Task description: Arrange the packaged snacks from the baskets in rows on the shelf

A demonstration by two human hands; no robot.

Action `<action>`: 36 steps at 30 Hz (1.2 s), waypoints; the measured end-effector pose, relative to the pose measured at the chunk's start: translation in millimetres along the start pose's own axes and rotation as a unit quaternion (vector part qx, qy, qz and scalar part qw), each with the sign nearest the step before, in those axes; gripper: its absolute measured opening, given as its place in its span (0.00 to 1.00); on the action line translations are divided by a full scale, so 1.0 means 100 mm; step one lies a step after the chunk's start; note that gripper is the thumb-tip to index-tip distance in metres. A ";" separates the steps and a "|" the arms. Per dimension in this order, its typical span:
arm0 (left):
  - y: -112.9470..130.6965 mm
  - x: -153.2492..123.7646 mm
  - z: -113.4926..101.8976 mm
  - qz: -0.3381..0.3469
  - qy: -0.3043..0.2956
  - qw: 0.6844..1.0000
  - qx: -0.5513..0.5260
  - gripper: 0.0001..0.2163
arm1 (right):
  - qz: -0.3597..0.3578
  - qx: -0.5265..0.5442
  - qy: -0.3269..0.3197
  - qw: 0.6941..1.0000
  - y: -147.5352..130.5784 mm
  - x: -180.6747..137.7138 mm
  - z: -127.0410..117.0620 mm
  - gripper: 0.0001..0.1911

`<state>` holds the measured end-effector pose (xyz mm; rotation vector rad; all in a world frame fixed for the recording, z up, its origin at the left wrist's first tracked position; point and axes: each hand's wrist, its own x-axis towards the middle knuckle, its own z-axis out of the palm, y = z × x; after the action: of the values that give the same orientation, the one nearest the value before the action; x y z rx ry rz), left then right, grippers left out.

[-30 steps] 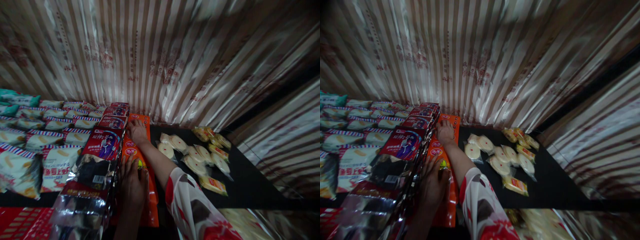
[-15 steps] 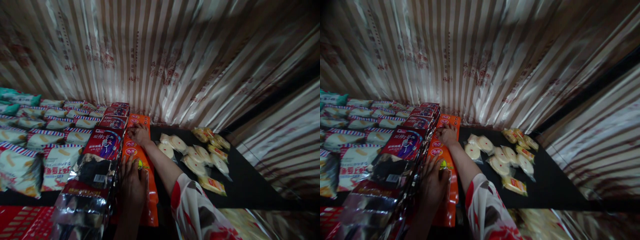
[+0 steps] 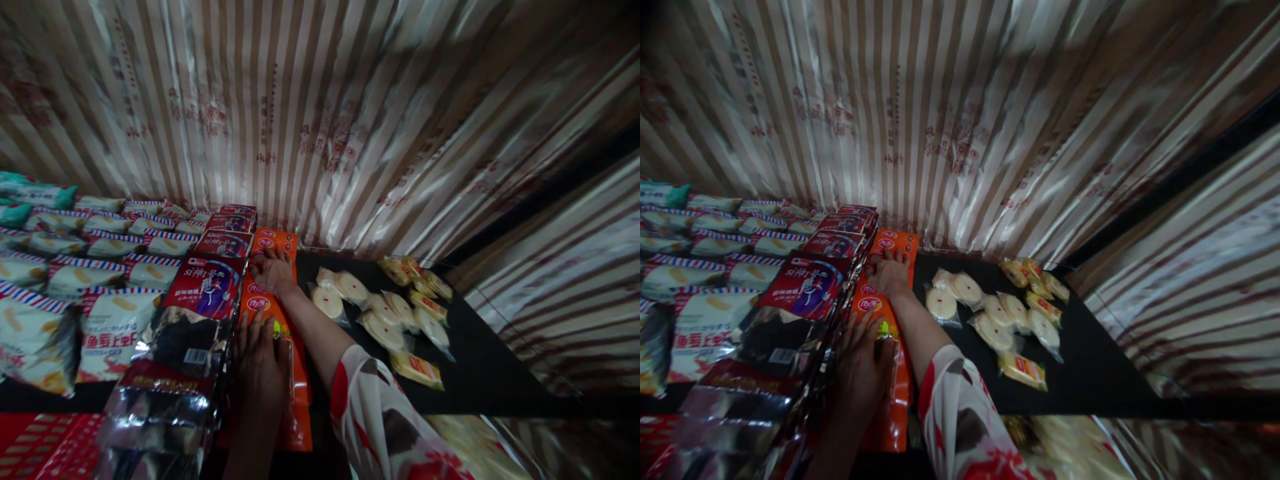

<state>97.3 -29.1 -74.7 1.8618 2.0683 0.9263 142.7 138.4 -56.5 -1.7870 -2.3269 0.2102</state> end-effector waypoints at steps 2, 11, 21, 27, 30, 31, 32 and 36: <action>0.00 0.00 0.00 0.003 0.001 1.000 0.002 0.17 | -0.003 -0.003 0.002 1.000 -0.01 0.00 -0.01 0.21; -0.01 0.00 0.02 0.002 0.004 1.000 0.002 0.17 | 0.008 -0.014 -0.034 0.999 -0.01 0.05 0.00 0.26; -0.01 -0.01 0.01 0.008 0.022 1.000 -0.018 0.16 | 0.063 -0.015 -0.028 0.998 0.14 0.17 -0.05 0.32; -0.02 -0.01 0.03 0.001 0.017 1.000 -0.021 0.17 | 0.090 -0.009 -0.047 0.995 0.15 0.21 -0.04 0.35; -0.02 -0.01 0.03 0.000 0.009 1.000 -0.016 0.17 | 0.087 -0.010 -0.035 0.996 0.14 0.20 -0.03 0.35; -0.02 -0.01 0.03 0.000 0.008 1.000 -0.013 0.18 | 0.086 -0.008 -0.031 0.996 0.14 0.20 -0.03 0.35; -0.02 -0.01 0.03 0.001 0.006 1.000 -0.009 0.18 | 0.084 -0.005 -0.028 0.996 0.14 0.20 -0.03 0.35; 0.00 -0.01 0.02 0.000 -0.002 1.000 0.003 0.18 | 0.076 0.001 -0.019 0.997 0.15 0.20 -0.01 0.34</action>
<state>98.2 -29.6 -76.4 1.8646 2.0717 0.9158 152.1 161.9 -57.6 -1.9780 -2.2154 0.2721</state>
